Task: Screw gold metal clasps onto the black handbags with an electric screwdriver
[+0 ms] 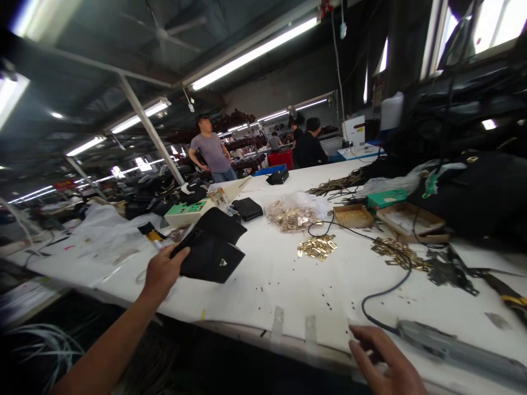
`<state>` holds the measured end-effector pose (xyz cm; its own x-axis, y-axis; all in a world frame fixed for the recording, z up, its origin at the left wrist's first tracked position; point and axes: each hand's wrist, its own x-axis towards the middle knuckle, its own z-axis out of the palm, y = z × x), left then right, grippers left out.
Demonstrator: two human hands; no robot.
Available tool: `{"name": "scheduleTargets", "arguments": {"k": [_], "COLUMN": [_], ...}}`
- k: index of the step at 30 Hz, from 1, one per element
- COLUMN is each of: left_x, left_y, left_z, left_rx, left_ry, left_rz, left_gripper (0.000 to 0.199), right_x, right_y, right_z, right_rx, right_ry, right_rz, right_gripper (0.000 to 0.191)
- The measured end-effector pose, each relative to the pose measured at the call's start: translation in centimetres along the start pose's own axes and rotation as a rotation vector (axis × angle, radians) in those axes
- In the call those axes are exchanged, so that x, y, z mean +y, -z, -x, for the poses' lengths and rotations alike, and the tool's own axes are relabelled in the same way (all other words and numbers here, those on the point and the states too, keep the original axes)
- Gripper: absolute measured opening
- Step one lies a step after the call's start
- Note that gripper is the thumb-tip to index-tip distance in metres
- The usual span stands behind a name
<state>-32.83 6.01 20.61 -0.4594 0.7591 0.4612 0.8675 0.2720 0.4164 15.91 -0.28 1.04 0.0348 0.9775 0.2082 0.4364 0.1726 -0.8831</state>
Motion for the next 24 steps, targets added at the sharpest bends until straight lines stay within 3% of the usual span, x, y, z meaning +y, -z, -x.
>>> {"name": "scheduleTargets", "arguments": {"k": [4, 7, 9, 12, 16, 20, 22, 24], "left_x": [4.0, 7.1, 8.4, 9.3, 9.4, 9.0, 8.7, 8.7], "left_y": [2.4, 2.2, 1.3, -0.9, -4.3, -6.8, -7.6, -8.0], "left_z": [7.2, 13.8, 17.9, 22.9, 27.8, 30.9, 31.4, 31.4], "left_rx": [-0.205, -0.372, -0.472, -0.603, -0.767, -0.905, -0.956, -0.911], "left_ry": [0.339, 0.487, 0.539, 0.586, 0.636, 0.619, 0.526, 0.352], "left_rz": [0.833, 1.038, 1.089, 1.160, 1.238, 1.205, 1.107, 0.936], "left_gripper": [0.060, 0.068, 0.071, 0.069, 0.055, 0.049, 0.051, 0.053], "right_x": [-6.1, -9.1, -9.8, -9.7, -8.9, -7.7, -6.9, -6.1], "right_y": [0.1, 1.4, 3.1, 6.0, 8.8, 9.9, 10.0, 9.8], "right_z": [-2.6, -4.5, -5.1, -4.2, -1.7, 0.2, 0.7, 1.0], "right_rx": [0.017, 0.072, 0.012, -0.173, -0.228, -0.316, -0.349, -0.388], "right_ry": [0.065, 0.267, 0.329, 0.263, 0.190, 0.197, 0.123, 0.031], "right_rz": [-0.105, -0.156, -0.179, -0.229, -0.202, 0.003, -0.002, -0.069], "right_gripper": [0.050, 0.064, 0.067, 0.044, 0.029, 0.025, 0.026, 0.029]}}
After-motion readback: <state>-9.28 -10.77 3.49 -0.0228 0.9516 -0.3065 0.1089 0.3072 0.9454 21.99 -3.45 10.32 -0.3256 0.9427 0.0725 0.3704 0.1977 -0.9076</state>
